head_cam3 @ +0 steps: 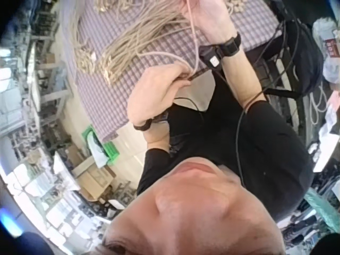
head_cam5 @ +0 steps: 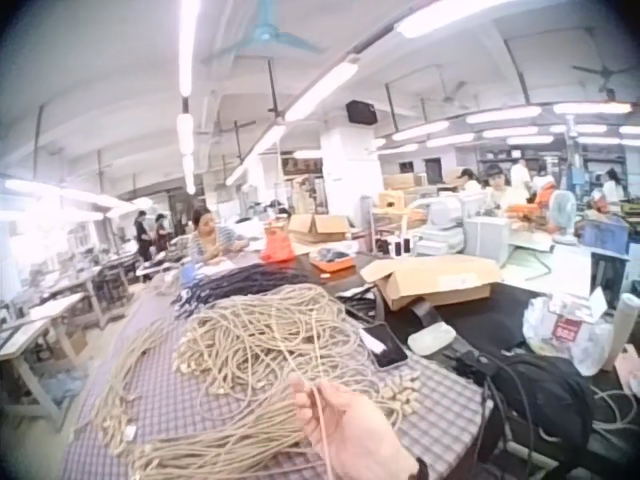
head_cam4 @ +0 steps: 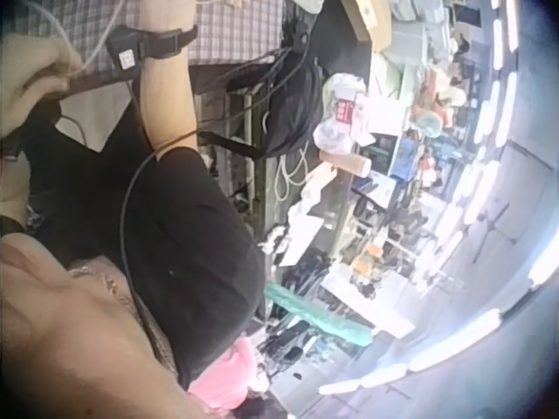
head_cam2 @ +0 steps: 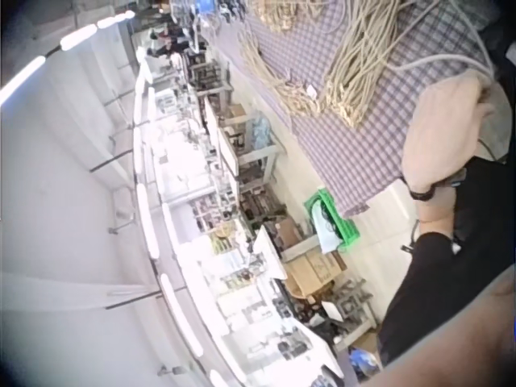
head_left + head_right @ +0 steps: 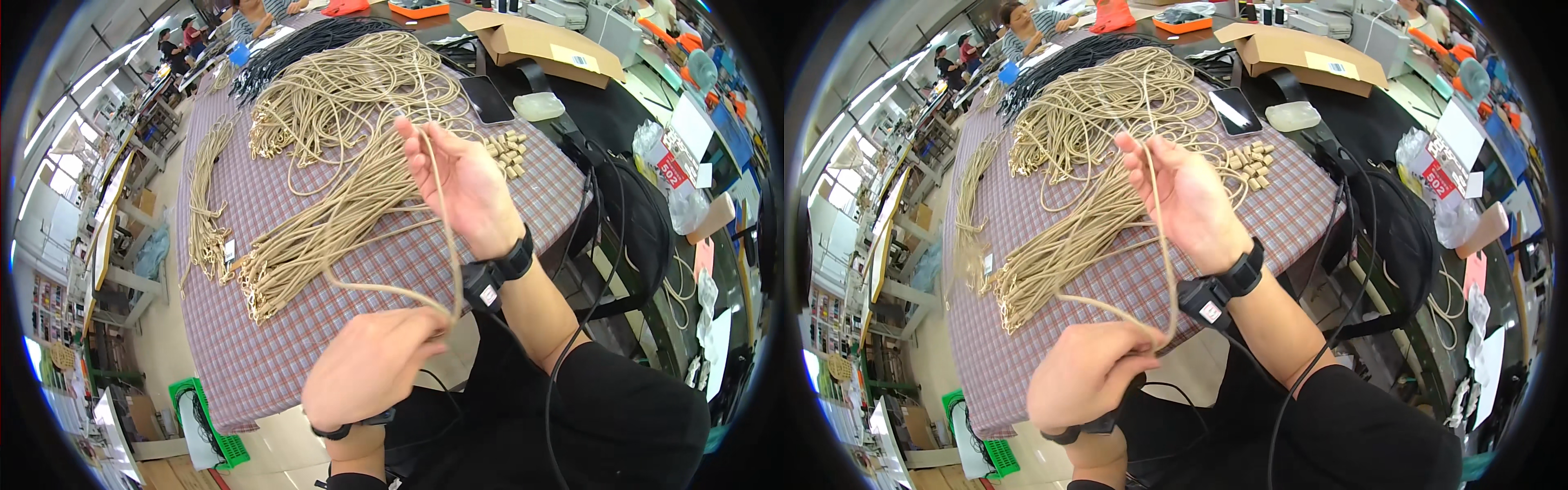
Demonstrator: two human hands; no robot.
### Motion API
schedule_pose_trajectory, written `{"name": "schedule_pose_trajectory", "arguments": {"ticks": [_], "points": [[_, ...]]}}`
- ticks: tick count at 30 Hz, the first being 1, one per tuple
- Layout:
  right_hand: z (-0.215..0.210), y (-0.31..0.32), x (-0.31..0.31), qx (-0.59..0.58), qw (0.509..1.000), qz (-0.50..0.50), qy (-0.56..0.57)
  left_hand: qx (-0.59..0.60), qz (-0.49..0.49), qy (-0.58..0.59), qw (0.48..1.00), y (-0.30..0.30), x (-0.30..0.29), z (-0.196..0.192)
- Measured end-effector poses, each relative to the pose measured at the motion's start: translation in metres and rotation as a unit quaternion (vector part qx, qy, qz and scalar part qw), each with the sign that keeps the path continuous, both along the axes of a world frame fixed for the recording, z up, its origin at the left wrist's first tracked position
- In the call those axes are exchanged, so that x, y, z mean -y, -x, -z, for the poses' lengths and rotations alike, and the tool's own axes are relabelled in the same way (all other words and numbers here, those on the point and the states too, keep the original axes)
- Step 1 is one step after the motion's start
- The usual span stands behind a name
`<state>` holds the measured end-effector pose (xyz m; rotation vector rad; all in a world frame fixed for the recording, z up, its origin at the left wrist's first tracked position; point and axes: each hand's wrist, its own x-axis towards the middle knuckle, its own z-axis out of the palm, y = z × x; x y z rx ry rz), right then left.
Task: The person sits at a table in a factory setting and assembles beige cords by hand. They repeatedly pick up a cord, insert a small white plastic piece into the end, and place the finished item on a pile.
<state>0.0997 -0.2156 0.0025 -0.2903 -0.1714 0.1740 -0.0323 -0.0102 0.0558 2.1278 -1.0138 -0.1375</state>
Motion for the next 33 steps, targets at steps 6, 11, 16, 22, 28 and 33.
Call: {"name": "schedule_pose_trajectory", "arguments": {"ticks": [6,11,16,22,28,33], "points": [[0.009,-0.022,0.052,-0.001,0.996,0.037,-0.084,-0.014,-0.144,-0.054,0.988,0.005,-0.049,-0.010],[0.009,-0.024,0.084,0.004,0.993,0.060,-0.101,-0.015,-0.284,-0.042,0.958,0.005,-0.077,-0.004],[0.007,-0.025,0.098,-0.038,0.981,0.141,-0.129,0.014,-0.381,0.046,0.923,0.013,-0.110,0.010],[0.010,-0.031,0.092,-0.019,0.974,0.191,-0.122,0.017,-0.361,0.071,0.930,0.017,-0.112,0.013],[0.011,-0.029,0.097,-0.001,0.984,0.143,-0.109,0.017,-0.379,0.040,0.924,0.011,-0.116,0.018],[0.017,-0.032,0.104,0.066,0.989,0.112,-0.068,0.005,-0.399,0.044,0.916,0.006,-0.123,0.020]]}}
